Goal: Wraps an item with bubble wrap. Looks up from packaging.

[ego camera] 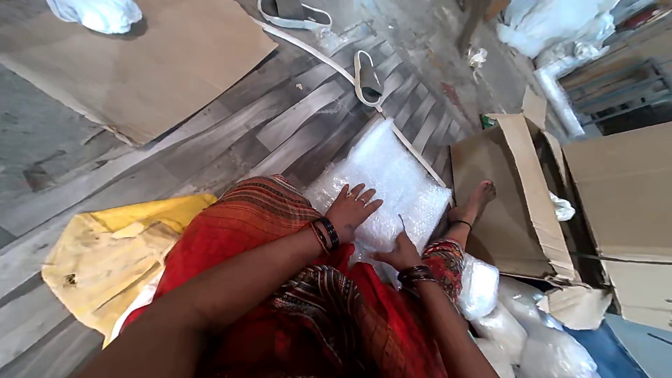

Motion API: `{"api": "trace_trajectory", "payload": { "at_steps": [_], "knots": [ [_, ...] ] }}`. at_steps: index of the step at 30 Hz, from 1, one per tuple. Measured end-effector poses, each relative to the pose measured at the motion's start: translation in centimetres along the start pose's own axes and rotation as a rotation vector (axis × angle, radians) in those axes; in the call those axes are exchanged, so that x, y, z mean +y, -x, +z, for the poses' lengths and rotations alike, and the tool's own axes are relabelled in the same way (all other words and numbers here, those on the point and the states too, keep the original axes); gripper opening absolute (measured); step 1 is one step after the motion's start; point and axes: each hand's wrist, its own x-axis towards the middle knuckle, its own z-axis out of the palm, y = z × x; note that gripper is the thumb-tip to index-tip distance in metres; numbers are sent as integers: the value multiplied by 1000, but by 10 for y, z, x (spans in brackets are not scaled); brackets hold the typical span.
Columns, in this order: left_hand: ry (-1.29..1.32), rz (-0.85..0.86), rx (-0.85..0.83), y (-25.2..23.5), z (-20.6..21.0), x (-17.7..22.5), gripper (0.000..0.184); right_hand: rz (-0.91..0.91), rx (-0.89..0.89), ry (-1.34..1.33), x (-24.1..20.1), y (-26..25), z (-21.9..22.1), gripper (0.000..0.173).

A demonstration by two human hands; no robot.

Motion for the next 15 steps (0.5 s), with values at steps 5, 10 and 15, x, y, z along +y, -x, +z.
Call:
{"api": "trace_trajectory", "payload": {
  "at_steps": [5,10,15],
  "knots": [
    [58,-18,-1,-11,-6,-10,106,72,203,-180,-12,-21,31,114],
    [45,34,-15,-15,-9,-10,113,149,50,4,-26,-15,7,78],
    [-135,85,-74,-14,-11,-2,119,216,-78,123,-25,-19,-7,84]
  ]
}}
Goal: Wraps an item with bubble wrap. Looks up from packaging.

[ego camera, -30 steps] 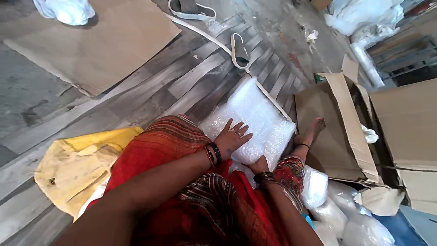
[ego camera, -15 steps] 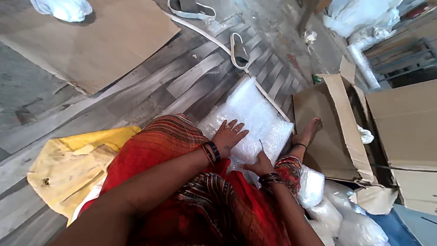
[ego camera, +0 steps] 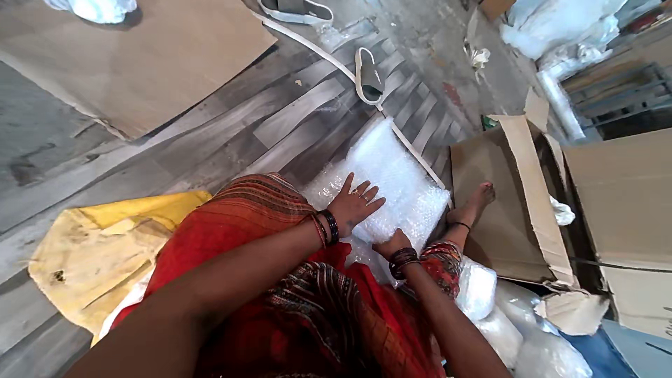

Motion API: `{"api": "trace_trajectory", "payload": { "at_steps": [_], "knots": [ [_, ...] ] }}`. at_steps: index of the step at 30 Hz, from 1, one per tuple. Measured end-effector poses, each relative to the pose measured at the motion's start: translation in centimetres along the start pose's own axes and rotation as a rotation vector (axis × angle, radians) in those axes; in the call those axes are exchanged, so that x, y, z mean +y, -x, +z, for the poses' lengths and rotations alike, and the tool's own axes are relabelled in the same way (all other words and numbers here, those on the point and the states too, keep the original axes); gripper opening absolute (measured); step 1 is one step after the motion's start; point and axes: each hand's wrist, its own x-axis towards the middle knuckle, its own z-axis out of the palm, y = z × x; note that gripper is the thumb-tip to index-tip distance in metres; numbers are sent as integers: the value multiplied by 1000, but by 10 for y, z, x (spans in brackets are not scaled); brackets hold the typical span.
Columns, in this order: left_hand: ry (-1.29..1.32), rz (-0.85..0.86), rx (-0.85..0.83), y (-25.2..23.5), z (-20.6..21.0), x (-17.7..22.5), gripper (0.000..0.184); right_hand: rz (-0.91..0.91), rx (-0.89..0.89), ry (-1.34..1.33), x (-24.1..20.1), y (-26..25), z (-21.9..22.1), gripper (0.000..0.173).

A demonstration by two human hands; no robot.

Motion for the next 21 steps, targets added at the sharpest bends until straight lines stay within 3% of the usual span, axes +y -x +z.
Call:
{"api": "trace_trajectory", "payload": {
  "at_steps": [5,6,9,11,16,19,21],
  "knots": [
    [125,-43,-65,-14,-11,-3,118,-91,-64,-64,7,-8,-6,72],
    [144,-48,-50,-16,-11,-7,117,-135,-64,-85,11,-9,-8,78],
    [193,-60,-10,-17,-9,-21,114,-216,27,-172,18,-8,-5,124],
    [194,-62,-14,-17,-8,-22,114,-199,86,-268,11,-8,4,134],
    [132,-95,8,-15,-7,5,111,-233,231,-564,14,-31,38,86],
    [38,-129,42,-15,8,28,99,-244,256,-610,17,-33,51,78],
    [-20,-134,66,-16,17,35,101,-266,259,-594,19,-35,52,77]
  ]
}}
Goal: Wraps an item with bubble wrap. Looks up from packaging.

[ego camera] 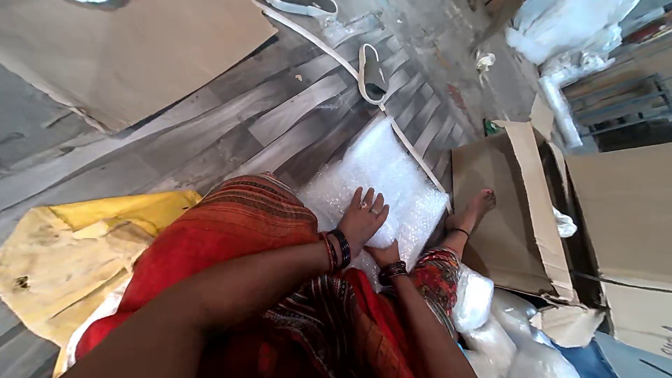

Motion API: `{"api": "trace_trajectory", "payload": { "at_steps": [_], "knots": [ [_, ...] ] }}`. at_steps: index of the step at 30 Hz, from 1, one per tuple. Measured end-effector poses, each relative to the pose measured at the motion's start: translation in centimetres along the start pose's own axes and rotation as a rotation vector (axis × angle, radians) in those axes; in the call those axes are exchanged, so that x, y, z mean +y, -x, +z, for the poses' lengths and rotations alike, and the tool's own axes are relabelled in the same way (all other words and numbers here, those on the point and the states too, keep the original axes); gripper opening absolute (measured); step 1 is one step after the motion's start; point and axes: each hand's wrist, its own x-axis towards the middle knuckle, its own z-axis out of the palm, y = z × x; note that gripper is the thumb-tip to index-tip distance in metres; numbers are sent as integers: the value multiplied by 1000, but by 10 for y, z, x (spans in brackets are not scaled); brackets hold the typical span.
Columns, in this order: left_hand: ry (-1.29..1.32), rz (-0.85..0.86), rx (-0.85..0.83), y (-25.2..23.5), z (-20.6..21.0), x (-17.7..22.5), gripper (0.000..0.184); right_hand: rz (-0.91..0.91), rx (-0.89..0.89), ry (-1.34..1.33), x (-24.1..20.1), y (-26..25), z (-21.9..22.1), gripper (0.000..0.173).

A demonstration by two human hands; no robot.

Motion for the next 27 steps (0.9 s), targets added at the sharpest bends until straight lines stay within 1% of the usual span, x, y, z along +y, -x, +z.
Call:
{"api": "trace_trajectory", "payload": {
  "at_steps": [2,4,5,7,8,9,10,12,13,15,17,19,21,22,24,26,27],
  "knots": [
    [-22,10,4,0,4,0,100,18,-13,44,2,-1,0,80],
    [-20,5,-49,-1,-2,0,97,47,-19,111,-2,0,-2,81],
    [-21,-6,-69,-2,-9,0,93,69,-38,175,-7,2,-7,81],
    [7,-33,-100,-6,-27,1,83,150,-144,351,-30,7,-21,81],
    [57,-44,-123,-7,-33,0,84,174,-193,426,-41,10,-27,78],
    [108,-54,-147,-9,-34,-4,90,182,-220,474,-47,13,-31,73],
    [135,-63,-182,-12,-31,-9,100,175,-233,503,-50,14,-32,68],
    [122,-59,-246,-15,-30,-17,117,149,-252,487,-55,17,-35,63],
    [103,-47,-250,-14,-31,-21,120,110,-253,460,-53,18,-38,66],
    [83,-16,-205,-9,-35,-33,120,-10,-254,353,-39,14,-46,76],
    [84,30,-143,-11,-28,-53,123,-149,-259,190,-22,12,-60,78],
    [91,66,-111,-12,-23,-65,126,-259,-264,41,-2,11,-76,71],
    [83,81,-94,-11,-20,-65,125,-318,-302,-96,12,13,-90,61],
    [78,83,-87,-11,-19,-65,125,-330,-304,-180,17,13,-94,57],
    [73,114,-52,-11,-14,-67,125,-269,-302,-375,16,15,-96,49],
    [60,168,-13,-9,-8,-69,123,-193,-293,-515,5,14,-89,46],
    [55,188,-3,-7,-7,-69,121,-168,-291,-545,-3,12,-80,46]
  ]
}}
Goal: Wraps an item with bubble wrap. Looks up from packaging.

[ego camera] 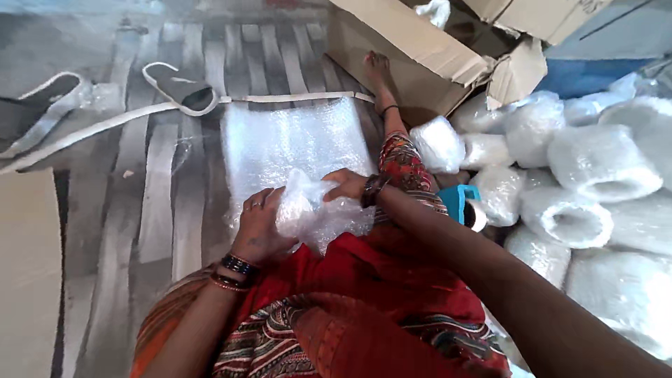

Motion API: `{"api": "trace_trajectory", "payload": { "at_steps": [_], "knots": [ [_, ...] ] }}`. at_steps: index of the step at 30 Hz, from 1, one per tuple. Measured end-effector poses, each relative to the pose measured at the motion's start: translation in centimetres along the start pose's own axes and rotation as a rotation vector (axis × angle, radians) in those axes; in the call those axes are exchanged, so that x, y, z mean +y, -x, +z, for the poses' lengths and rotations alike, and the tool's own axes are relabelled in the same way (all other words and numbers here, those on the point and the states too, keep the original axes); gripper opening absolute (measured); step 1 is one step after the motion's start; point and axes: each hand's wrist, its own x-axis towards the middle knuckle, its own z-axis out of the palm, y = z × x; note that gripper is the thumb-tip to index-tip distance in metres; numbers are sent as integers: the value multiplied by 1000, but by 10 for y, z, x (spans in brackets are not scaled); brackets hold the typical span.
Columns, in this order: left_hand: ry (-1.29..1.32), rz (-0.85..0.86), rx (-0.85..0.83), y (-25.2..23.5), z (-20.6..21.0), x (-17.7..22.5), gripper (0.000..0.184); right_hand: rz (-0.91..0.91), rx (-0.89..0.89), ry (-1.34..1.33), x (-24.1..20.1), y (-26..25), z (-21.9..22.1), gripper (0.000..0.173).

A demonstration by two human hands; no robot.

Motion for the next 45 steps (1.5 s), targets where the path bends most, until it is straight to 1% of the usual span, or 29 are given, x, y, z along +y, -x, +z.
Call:
{"api": "trace_trajectory", "payload": {
  "at_steps": [3,5,6,8,10,12,14,15,18,20,21,22,23,25,26,28,30,32,34,38,40,42,43,44,45],
  "knots": [
    [3,37,19,3,-1,2,120,-1,4,66,-7,-14,20,52],
    [-1,30,6,2,-3,4,121,-68,-63,221,-8,-15,19,48],
    [-1,32,5,2,-4,5,122,-101,-114,256,-8,-11,15,45],
    [-4,58,18,5,-5,4,123,-129,-219,176,-11,4,2,40],
    [1,85,40,7,-5,0,123,-159,-272,42,-5,11,-10,42],
    [17,111,43,9,-4,-3,122,-170,-230,-132,9,7,-7,36],
    [26,152,54,10,-1,-9,119,-175,-177,-219,17,-4,7,28],
    [36,158,58,10,0,-14,119,-185,-155,-210,15,-9,11,27],
    [64,158,50,8,1,-24,121,-193,-92,-63,5,-17,15,29],
    [60,162,24,5,-1,-22,120,-157,-23,20,8,-20,15,37],
    [56,179,16,4,-2,-20,118,-117,14,50,11,-19,13,48],
    [57,197,10,3,-2,-19,116,-62,32,71,15,-20,11,63],
    [55,213,7,3,-1,-18,114,-11,32,53,20,-21,12,74],
    [59,239,17,3,-1,-20,110,27,-11,-59,24,-26,20,84],
    [69,249,25,3,0,-23,109,22,-38,-99,24,-29,26,85],
    [78,248,38,4,0,-25,107,14,-50,-106,21,-36,32,81],
    [54,236,31,3,0,-22,105,38,-24,-11,14,-40,36,75],
    [19,231,19,3,2,-17,103,119,38,106,5,-39,44,69],
    [1,217,17,1,4,-15,102,219,97,133,-4,-36,52,65],
    [2,127,-7,-7,0,-11,113,290,151,56,-4,-48,47,60],
    [19,92,-22,-13,-4,-9,119,311,153,96,-9,-45,36,59],
    [60,65,-37,-13,-8,-10,120,278,120,150,-14,-29,27,53],
    [89,44,-41,-10,-9,-10,120,230,104,133,-13,-19,25,50],
    [118,24,-38,-8,-9,-12,119,161,101,67,-8,-8,22,47],
    [140,3,-31,-5,-9,-14,120,78,114,-59,-1,3,19,40]
  ]
}}
